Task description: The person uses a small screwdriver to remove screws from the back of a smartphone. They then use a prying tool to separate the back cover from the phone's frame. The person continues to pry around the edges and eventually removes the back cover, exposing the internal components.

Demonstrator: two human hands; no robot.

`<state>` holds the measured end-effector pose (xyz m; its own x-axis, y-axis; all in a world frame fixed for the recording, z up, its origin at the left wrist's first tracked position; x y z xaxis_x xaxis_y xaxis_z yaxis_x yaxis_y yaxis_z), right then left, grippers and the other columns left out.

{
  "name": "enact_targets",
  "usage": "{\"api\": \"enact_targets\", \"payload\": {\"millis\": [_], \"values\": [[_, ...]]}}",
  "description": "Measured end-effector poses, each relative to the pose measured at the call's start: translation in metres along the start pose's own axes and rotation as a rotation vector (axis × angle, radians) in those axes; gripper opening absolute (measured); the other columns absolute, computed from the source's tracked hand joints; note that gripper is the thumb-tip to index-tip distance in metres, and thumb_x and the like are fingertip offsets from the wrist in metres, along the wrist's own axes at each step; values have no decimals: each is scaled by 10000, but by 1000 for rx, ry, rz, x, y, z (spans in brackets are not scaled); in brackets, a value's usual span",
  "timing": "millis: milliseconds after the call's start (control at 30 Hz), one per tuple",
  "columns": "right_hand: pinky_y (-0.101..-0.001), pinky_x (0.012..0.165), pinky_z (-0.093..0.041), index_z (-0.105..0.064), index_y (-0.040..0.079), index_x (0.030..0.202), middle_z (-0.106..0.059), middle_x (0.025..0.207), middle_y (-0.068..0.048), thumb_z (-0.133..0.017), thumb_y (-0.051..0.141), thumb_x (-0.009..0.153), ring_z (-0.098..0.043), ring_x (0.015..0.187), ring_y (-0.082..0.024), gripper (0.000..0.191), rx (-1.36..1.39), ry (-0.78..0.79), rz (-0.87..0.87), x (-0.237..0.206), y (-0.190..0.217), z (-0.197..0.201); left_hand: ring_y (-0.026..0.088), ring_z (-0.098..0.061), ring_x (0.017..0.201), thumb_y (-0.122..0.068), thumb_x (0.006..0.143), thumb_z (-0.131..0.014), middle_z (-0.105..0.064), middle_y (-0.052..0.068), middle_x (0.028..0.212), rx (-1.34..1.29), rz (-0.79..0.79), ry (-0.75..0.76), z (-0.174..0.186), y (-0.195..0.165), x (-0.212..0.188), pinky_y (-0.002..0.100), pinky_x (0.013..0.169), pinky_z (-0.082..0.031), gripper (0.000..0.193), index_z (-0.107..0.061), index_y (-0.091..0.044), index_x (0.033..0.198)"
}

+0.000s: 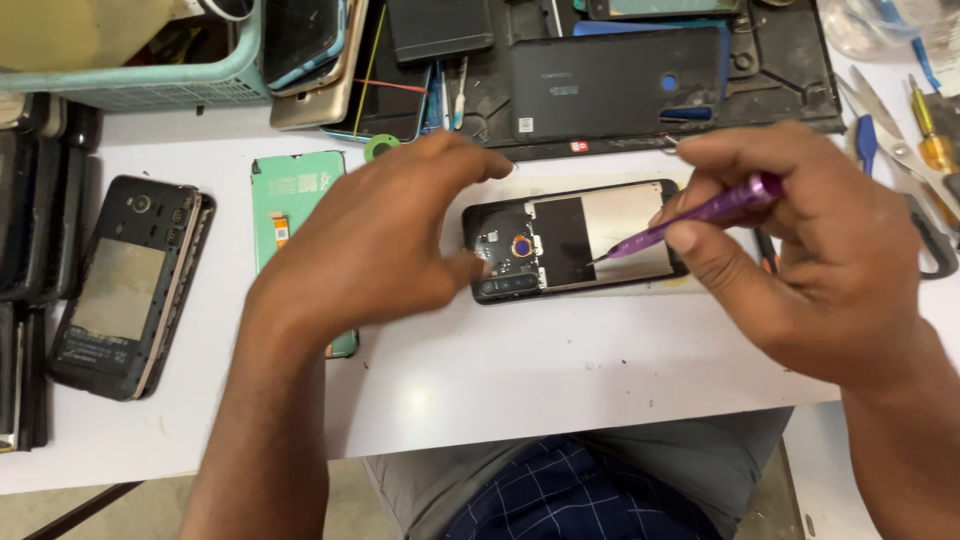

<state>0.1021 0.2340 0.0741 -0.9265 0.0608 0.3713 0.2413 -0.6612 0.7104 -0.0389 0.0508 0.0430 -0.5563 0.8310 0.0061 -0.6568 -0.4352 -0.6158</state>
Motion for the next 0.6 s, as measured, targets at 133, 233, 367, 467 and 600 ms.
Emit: {"api": "enact_targets", "payload": {"millis": [133,233,367,467,600], "values": [[-242,808,-590,-551,-50,1310,-672,1056,-118,-716,-4,951,-694,973,-141,398,-22,50,9,2,3,-19,352,-614,1143,-188,573,-914,-632,141,1267,-2,-27,-24,-6,0,-19,464,917,-490,901,-539,-53,1382],[-237,792,-567,-557,-32,1297,-692,1052,-106,-747,38,947,-706,948,-121,404,-94,98,74,6,8,-29,341,-622,1124,-187,557,-921,-629,131,1249,-50,-25,-31,-12,4,-22,456,902,-500,944,-516,-50,1398],[-260,752,-538,-564,-48,1245,-709,974,-103,-764,52,896,-691,872,-148,415,-145,118,73,11,9,-37,323,-635,1093,-175,558,-916,-632,115,1193,-77,-14,-25,-19,7,-21,450,887,-510,948,-502,-58,1403],[-261,778,-539,-565,-32,1283,-711,1006,-103,-768,58,925,-695,903,-142,421,-173,125,101,13,11,-39,321,-639,1088,-172,565,-913,-631,107,1191,-94,-30,-47,-19,6,-21,451,860,-517,943,-502,-63,1406],[-278,789,-571,-560,-29,1282,-698,1000,-113,-742,51,917,-705,909,-158,415,-135,150,85,17,14,-41,318,-641,1086,-176,568,-915,-632,103,1182,-87,-23,-51,-20,7,-21,451,848,-521,937,-504,-69,1403]]}}
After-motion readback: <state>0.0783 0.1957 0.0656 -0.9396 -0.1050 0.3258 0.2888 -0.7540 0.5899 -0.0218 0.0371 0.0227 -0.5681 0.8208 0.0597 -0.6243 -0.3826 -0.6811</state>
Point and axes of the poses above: each hand's wrist, its own x-axis towards the middle knuckle, its own z-axis out of the back of the hand, y = z × x, the point moved 7 cm from there along x, towards the middle knuckle
